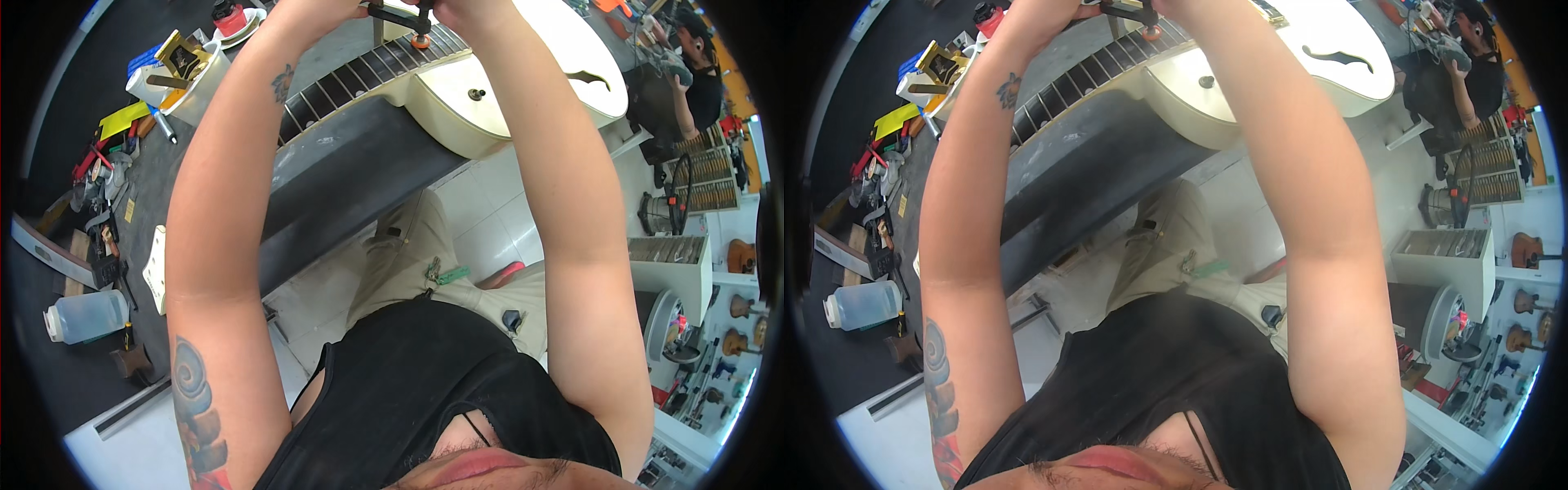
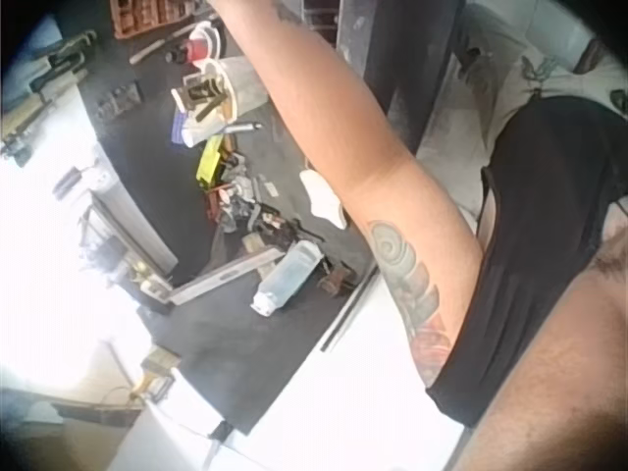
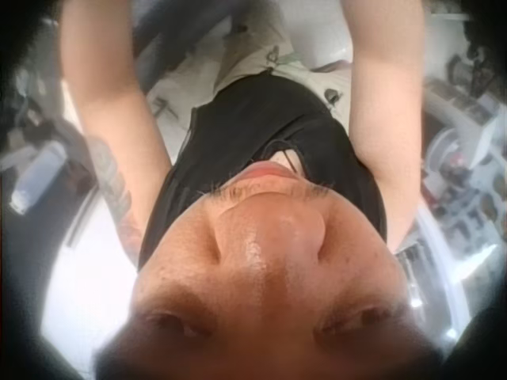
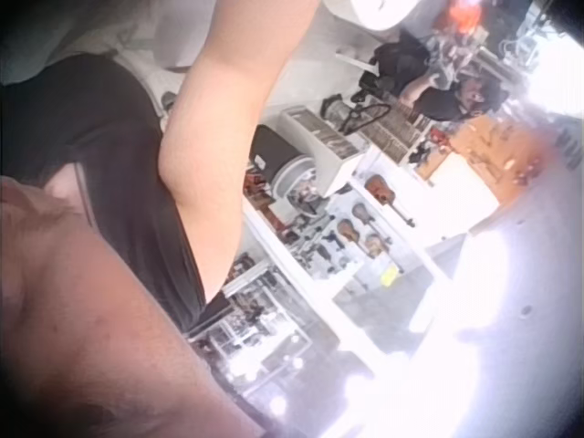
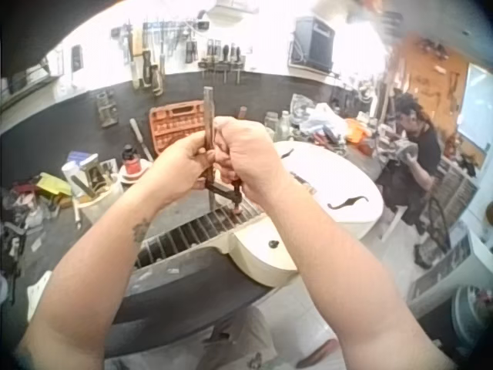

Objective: The person cleans the fretboard of a guitar using a brush, applies a piece to the headstock, and then secures a clamp to the neck of the guitar.

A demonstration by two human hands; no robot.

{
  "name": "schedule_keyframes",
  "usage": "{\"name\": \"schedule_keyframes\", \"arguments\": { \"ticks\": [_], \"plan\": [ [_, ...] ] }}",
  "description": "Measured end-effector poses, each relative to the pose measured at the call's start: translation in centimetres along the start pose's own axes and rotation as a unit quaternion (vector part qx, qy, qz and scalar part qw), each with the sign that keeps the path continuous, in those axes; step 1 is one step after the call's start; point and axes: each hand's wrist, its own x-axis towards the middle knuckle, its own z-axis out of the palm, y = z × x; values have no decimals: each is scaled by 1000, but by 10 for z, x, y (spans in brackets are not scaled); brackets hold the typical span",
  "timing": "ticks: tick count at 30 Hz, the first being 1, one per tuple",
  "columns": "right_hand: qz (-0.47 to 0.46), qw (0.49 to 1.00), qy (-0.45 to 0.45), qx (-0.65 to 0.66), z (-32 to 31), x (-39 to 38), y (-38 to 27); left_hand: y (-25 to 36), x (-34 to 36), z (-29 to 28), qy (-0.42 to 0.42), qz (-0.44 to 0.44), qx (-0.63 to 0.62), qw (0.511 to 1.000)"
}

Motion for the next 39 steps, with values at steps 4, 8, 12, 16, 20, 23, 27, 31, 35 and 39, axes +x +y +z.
{"name": "schedule_keyframes", "arguments": {
  "ticks": [4,8,12,16,20,23,27,31,35,39],
  "plan": [
    [-65,989,70,-114,3,5,9,5,0,-3,6,-20,135,991],
    [62,990,-118,50,-29,12,-11,-1,6,4,-62,40,-85,994],
    [112,986,-127,6,-15,4,-19,-7,4,-4,-71,39,-77,994],
    [72,992,-99,41,-24,10,-1,-8,6,-4,-20,22,-3,1000],
    [-235,941,129,-209,8,12,19,-4,6,1,-5,41,42,998],
    [-147,968,112,-172,5,5,8,-4,4,0,1,34,37,999],
    [39,999,5,24,-16,8,0,2,2,6,-34,45,-51,997],
    [83,977,-185,68,-34,13,-10,4,-2,6,1,45,19,999],
    [50,996,-69,36,-11,6,1,6,-3,3,18,-3,60,998],
    [-151,976,140,-75,9,7,16,6,-1,6,23,18,91,995]
  ]
}}
